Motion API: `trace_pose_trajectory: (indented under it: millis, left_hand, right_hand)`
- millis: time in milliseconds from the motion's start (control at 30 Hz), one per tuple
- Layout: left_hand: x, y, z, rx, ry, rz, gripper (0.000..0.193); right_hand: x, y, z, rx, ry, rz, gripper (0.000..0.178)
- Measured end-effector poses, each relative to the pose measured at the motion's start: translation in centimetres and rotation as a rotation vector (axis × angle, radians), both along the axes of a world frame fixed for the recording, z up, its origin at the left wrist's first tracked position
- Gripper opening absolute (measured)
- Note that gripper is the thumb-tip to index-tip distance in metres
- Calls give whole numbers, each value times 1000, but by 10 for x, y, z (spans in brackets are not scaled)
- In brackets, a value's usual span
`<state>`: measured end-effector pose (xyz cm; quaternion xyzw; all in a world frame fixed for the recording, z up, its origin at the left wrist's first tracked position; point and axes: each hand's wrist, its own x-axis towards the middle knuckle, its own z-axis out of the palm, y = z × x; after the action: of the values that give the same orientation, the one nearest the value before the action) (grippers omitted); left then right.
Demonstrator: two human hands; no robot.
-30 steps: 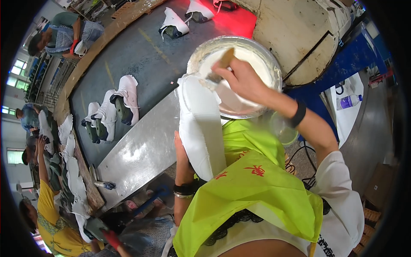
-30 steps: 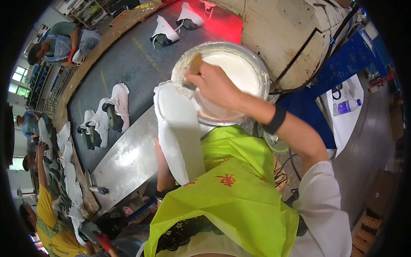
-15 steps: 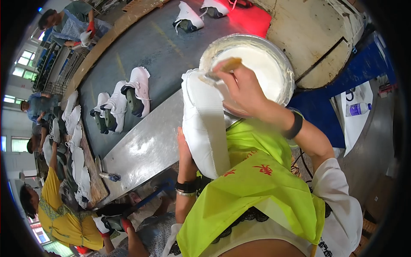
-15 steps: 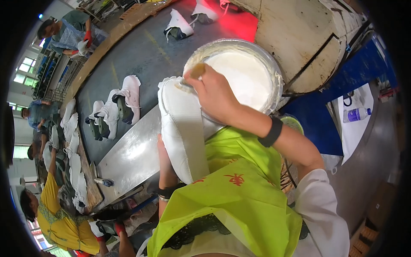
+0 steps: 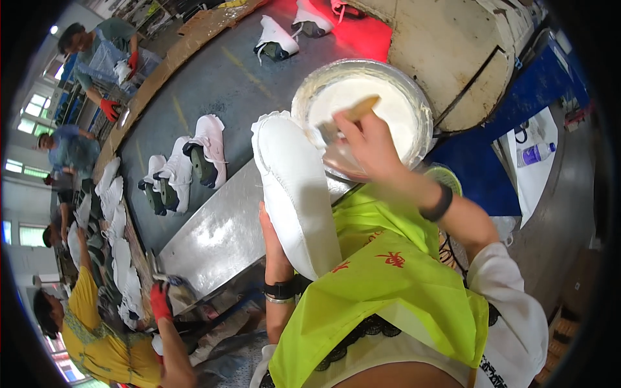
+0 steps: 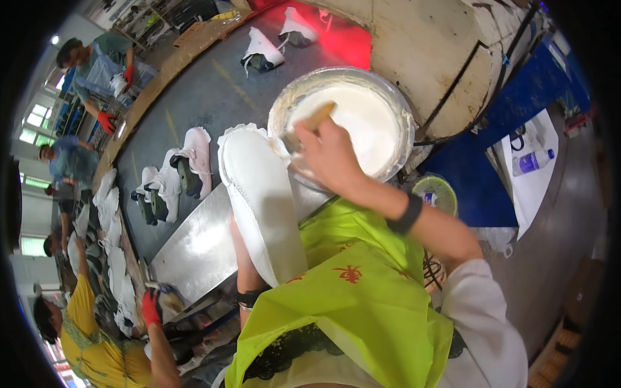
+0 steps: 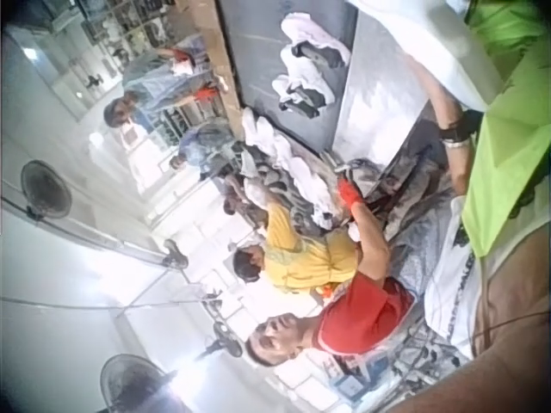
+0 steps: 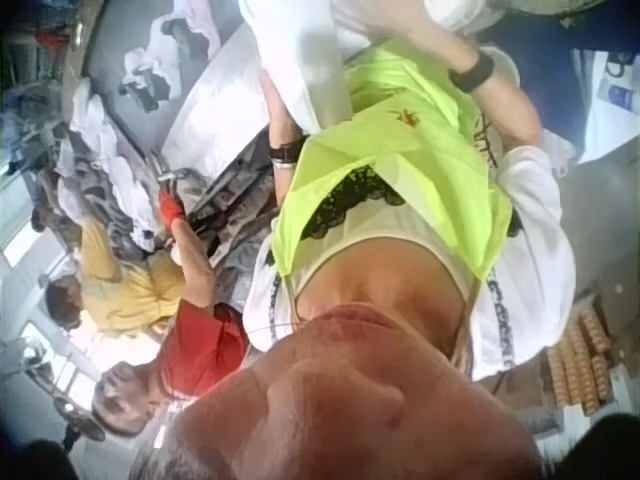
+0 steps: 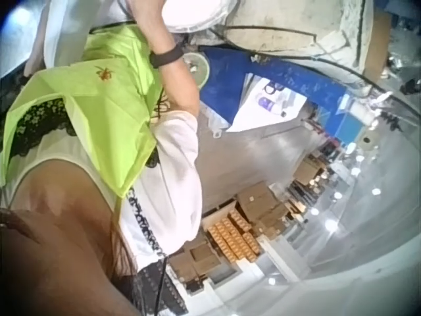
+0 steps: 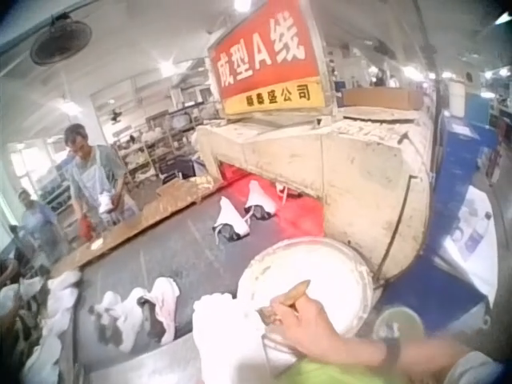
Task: Applying glue to the bottom of shoe soles using a brush in a production line setting.
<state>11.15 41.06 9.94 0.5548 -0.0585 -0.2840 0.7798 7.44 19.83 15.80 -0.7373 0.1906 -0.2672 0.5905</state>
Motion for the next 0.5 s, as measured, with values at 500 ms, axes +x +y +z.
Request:
trace_pose_trajectory:
  millis: [500]
  left_hand:
    - [-14,31,7,-191,156,-140,64]
  right_hand:
    - [-6,33,102,-1212,164,997,34]
